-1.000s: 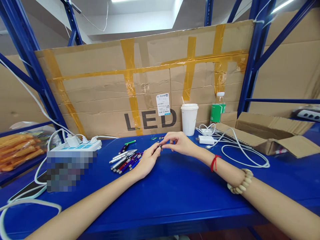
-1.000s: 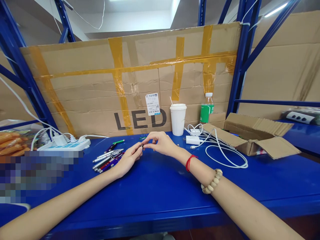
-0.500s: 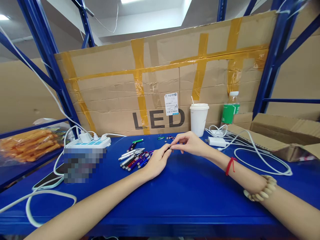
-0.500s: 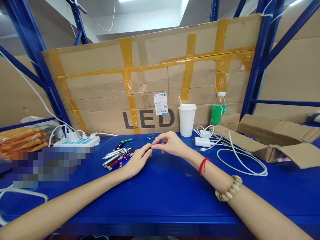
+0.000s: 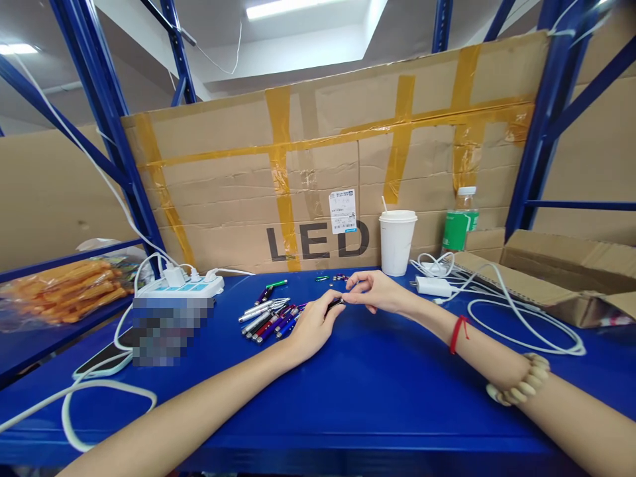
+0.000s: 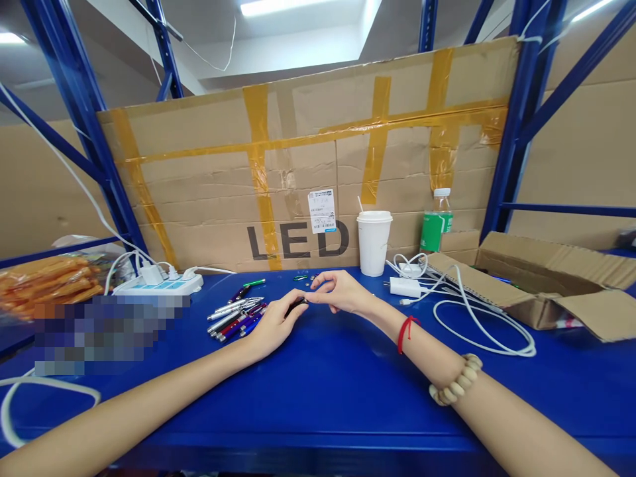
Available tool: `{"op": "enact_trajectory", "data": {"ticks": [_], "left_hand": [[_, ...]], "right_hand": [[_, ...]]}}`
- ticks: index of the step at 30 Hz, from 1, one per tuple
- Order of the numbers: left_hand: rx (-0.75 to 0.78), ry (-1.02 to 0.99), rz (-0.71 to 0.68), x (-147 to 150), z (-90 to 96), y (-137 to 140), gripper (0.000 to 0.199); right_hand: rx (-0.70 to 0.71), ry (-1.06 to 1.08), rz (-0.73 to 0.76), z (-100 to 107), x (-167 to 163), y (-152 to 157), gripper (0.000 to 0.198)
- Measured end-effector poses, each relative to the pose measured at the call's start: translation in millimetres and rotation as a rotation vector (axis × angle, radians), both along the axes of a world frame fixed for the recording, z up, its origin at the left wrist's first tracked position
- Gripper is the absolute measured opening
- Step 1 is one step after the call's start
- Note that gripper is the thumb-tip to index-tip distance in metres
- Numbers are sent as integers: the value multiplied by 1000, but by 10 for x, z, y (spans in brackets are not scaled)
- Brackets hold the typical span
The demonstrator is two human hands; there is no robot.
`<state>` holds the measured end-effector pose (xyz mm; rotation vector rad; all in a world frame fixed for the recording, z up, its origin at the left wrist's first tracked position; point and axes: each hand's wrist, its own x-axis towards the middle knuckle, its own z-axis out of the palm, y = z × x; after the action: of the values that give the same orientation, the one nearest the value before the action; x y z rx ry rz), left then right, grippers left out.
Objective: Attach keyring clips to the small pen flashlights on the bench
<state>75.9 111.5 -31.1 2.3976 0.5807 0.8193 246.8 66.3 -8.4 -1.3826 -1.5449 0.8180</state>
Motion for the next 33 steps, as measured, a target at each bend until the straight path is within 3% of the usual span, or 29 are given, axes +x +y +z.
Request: {"op": "enact_trajectory", "data": {"ticks": [9, 16, 21, 33], "left_hand": [[-52, -12, 61, 33, 22, -7, 27], [-82, -15, 59, 50, 40, -26, 30], [-96, -31, 118, 58, 45, -17, 31], [-92, -24, 150, 61, 42, -40, 26]], "right_hand": [[4, 98, -60, -67, -42, 11, 45], [42, 47, -70, -57, -48, 10, 37], [106, -27, -183, -76, -138, -9, 30], [101, 222, -197, -113, -340, -55, 31]]}}
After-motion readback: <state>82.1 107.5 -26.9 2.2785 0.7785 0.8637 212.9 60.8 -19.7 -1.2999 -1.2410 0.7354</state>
